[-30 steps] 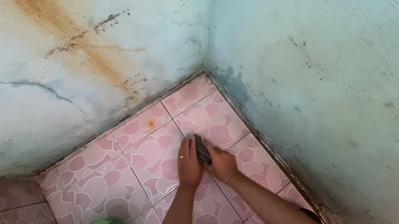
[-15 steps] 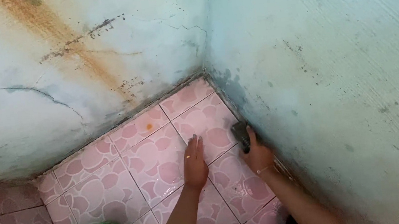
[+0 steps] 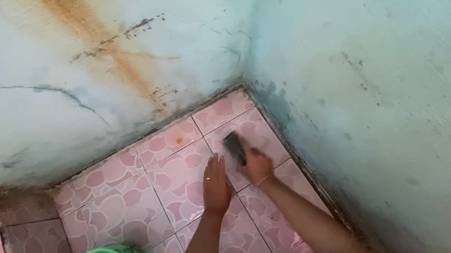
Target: The person is scrubbing the bathroom floor tiles using a brush and water.
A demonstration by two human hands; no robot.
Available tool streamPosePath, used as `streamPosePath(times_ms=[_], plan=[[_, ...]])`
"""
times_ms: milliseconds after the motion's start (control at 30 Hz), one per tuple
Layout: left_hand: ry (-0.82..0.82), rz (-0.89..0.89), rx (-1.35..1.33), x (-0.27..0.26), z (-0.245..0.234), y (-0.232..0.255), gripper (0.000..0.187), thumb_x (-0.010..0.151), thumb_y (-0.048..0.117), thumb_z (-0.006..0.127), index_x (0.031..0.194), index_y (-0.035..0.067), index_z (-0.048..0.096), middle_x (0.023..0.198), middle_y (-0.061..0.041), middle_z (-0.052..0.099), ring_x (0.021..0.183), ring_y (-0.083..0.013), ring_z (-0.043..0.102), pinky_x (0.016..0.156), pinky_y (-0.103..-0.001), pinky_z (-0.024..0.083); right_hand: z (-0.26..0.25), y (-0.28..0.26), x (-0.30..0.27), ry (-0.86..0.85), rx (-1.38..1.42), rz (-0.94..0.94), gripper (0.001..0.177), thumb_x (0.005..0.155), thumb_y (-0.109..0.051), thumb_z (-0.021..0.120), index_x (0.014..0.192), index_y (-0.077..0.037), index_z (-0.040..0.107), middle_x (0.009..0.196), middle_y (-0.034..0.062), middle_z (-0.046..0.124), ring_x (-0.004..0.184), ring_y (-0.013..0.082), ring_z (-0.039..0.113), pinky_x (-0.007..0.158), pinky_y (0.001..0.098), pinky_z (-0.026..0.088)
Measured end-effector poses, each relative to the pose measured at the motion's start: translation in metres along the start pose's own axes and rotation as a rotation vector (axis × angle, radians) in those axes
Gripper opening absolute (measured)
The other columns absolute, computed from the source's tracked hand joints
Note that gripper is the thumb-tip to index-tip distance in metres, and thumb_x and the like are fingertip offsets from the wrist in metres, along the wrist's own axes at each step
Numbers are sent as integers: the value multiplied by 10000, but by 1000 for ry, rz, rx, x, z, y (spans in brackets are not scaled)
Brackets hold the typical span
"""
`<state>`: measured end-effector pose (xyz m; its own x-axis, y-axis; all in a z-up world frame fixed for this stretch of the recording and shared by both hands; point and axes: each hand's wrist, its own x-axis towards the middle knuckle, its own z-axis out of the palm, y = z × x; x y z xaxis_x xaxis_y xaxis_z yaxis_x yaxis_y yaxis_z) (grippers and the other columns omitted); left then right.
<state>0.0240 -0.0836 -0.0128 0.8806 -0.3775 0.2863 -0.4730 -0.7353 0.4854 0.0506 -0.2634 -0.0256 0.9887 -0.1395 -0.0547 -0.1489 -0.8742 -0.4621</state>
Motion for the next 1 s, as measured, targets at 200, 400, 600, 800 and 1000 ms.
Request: streamPosePath(times_ms=[200,400,600,800,1000], plan=[[23,-59,11,-9,0,-20,723,784,-101,494,1499,-22,415,1592,-241,376,1482,-423,339,1221,-499,275,-47,54,19,80,-30,192,1041,718,-353,834,1585,-226,271,1014,238,697,705,458,699,643,569,568],[119,-11,1,-11,-9,-22,675,837,-92,475,1505,-29,403,1602,-242,377,1495,-423,345,1244,-510,279,-40,24,-34,-84,-61,163,1031,769,-357,815,1612,-241,234,979,208,720,770,395,727,676,512,593],[111,-161,-23,-13,-25,-22,617,890,-31,527,1497,-3,420,1596,-229,375,1474,-427,340,1208,-504,289,10,-61,-48,-11,88,-294,976,741,-318,846,1562,-215,330,1030,200,726,837,371,726,686,476,601],[172,-172,62,-29,-42,-46,698,825,-91,493,1512,-29,386,1598,-246,369,1491,-435,337,1228,-516,275,31,-93,36,-120,-39,-164,1010,763,-289,807,1602,-204,251,995,186,723,834,398,724,713,534,588],[165,-249,40,-41,-63,-51,714,804,-97,467,1510,-37,382,1591,-252,361,1486,-442,331,1232,-506,277,3,-56,80,-18,-34,40,1090,699,-321,837,1614,-248,248,967,194,718,827,419,719,705,543,581]])
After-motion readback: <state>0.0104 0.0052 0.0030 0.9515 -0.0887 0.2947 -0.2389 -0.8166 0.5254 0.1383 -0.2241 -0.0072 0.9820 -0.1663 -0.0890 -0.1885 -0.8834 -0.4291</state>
